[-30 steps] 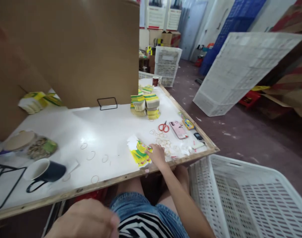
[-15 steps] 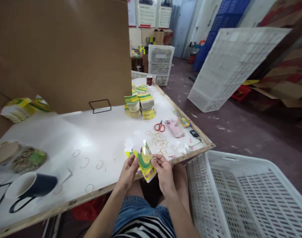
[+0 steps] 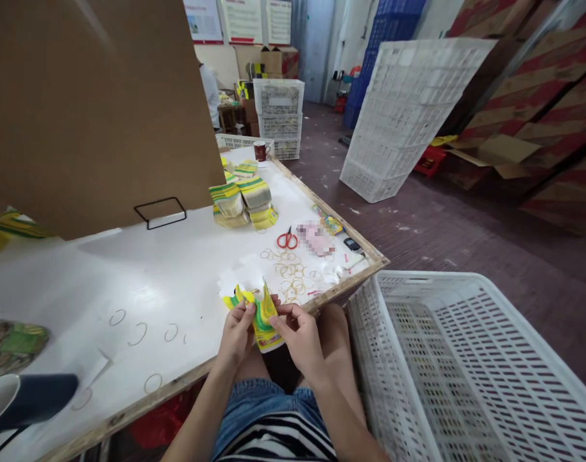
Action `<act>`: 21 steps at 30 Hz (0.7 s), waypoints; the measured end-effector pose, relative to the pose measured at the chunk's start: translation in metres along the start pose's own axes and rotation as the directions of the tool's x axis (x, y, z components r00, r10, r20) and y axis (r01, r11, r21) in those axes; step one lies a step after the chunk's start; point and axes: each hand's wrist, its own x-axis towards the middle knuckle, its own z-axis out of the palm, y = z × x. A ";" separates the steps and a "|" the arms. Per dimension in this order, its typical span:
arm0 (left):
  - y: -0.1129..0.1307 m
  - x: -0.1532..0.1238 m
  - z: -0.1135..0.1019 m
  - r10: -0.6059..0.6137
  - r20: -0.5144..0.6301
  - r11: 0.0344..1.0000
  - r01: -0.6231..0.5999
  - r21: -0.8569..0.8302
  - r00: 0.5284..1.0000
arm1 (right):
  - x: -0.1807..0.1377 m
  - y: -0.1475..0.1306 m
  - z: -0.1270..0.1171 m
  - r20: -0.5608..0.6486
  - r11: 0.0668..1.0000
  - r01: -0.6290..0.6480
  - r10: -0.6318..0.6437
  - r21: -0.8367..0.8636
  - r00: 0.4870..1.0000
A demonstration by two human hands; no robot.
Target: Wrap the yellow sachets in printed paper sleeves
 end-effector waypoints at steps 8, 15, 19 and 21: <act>-0.007 -0.003 0.001 0.087 -0.060 0.961 -0.068 0.267 0.994 | -0.002 0.005 -0.004 -0.178 0.978 0.070 -0.106 -0.198 0.978; 0.006 -0.016 -0.005 -0.023 0.192 0.945 -0.042 0.325 0.981 | -0.004 0.000 -0.015 -0.012 0.973 0.151 -0.155 -0.175 0.988; 0.014 -0.020 -0.013 -0.128 0.299 0.938 0.017 0.347 0.945 | -0.007 -0.014 -0.022 0.130 0.984 0.143 -0.128 -0.111 0.983; 0.016 -0.022 -0.015 -0.174 0.332 0.943 0.060 0.327 0.927 | -0.009 -0.021 -0.027 0.168 0.980 0.150 -0.128 -0.129 0.978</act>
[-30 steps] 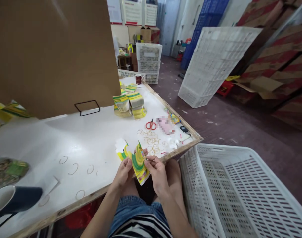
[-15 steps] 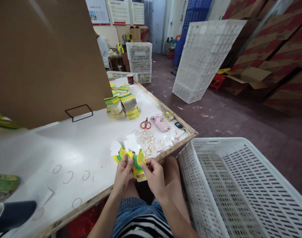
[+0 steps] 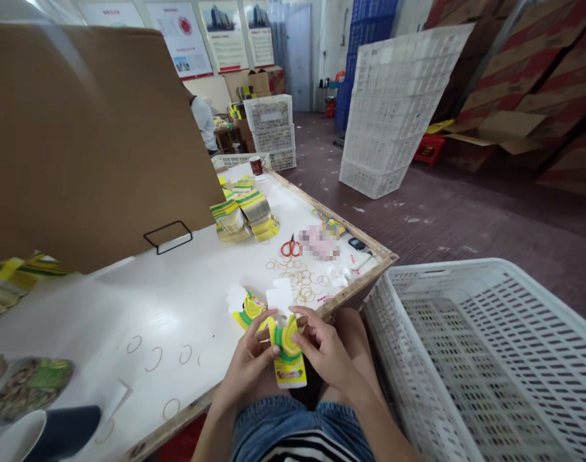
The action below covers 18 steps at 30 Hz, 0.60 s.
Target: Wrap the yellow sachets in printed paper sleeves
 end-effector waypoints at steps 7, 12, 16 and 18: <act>-0.001 -0.005 0.006 -0.070 0.126 0.996 0.076 -0.046 0.990 | -0.001 -0.010 -0.012 0.049 0.982 0.083 -0.076 -0.170 0.996; -0.002 -0.002 0.010 -0.063 0.059 0.996 0.066 -0.053 0.996 | 0.001 -0.003 -0.009 -0.134 0.983 0.139 -0.155 -0.122 0.979; -0.003 0.000 0.010 -0.064 0.050 0.998 0.063 0.011 0.997 | 0.001 -0.005 -0.014 -0.133 0.969 0.169 -0.194 -0.182 0.972; -0.004 0.002 0.009 -0.048 0.016 0.995 0.047 0.086 0.999 | 0.000 -0.009 -0.019 -0.112 0.954 0.195 -0.225 -0.229 0.968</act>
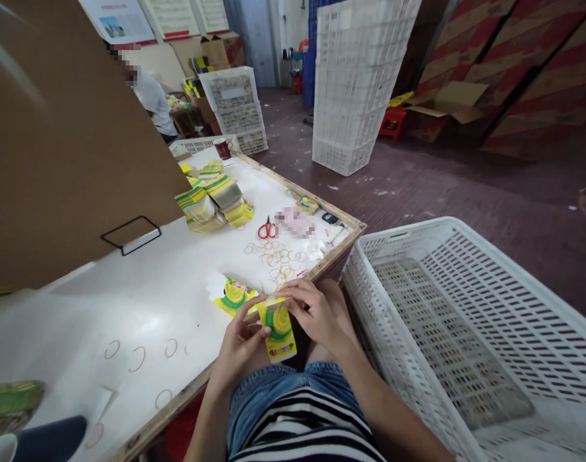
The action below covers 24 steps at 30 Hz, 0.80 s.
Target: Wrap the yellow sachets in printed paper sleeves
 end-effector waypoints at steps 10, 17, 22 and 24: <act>-0.010 0.009 0.006 0.047 -0.046 0.992 -0.042 0.120 0.998 | 0.004 0.008 -0.002 0.170 0.955 -0.269 0.288 -0.126 0.942; -0.003 0.009 0.009 0.033 -0.020 0.999 -0.033 -0.010 0.999 | 0.009 -0.007 0.005 0.113 0.912 -0.254 0.304 -0.323 0.946; -0.002 0.011 0.009 0.044 -0.067 0.998 -0.048 -0.049 0.997 | 0.008 -0.016 0.007 0.113 0.907 -0.218 0.274 -0.360 0.955; -0.001 0.011 0.007 0.051 -0.068 0.997 -0.055 -0.060 0.996 | 0.008 -0.012 0.002 0.102 0.930 -0.169 0.212 -0.326 0.972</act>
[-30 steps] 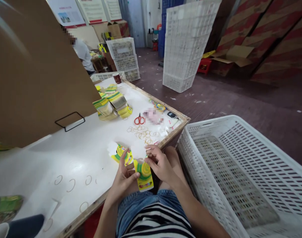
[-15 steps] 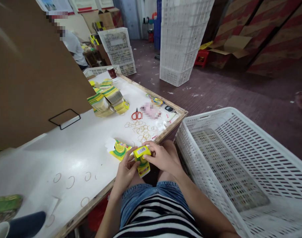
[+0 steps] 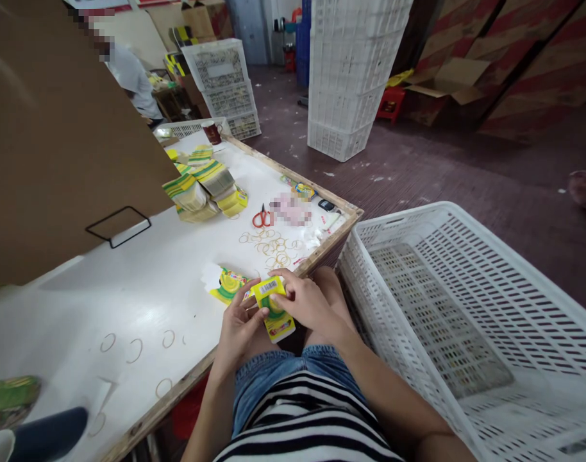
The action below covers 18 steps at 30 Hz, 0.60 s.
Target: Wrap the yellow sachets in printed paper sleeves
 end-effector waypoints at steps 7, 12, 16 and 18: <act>0.004 0.004 0.012 -0.007 0.065 1.000 0.006 0.007 0.998 | -0.002 0.018 0.004 -0.112 0.942 0.096 -0.063 0.321 0.992; -0.004 0.007 0.010 0.148 0.014 0.954 -0.146 0.260 0.989 | -0.015 0.022 -0.024 -0.532 0.985 0.159 -0.099 0.068 0.841; -0.017 0.011 -0.026 0.404 -0.220 0.664 -0.119 0.738 0.888 | -0.017 0.031 -0.063 -0.899 0.937 -0.077 -0.301 -0.342 0.319; -0.026 0.011 -0.042 0.445 -0.256 0.550 -0.036 0.835 0.858 | -0.011 0.033 -0.059 -0.869 0.922 -0.063 -0.336 -0.382 0.364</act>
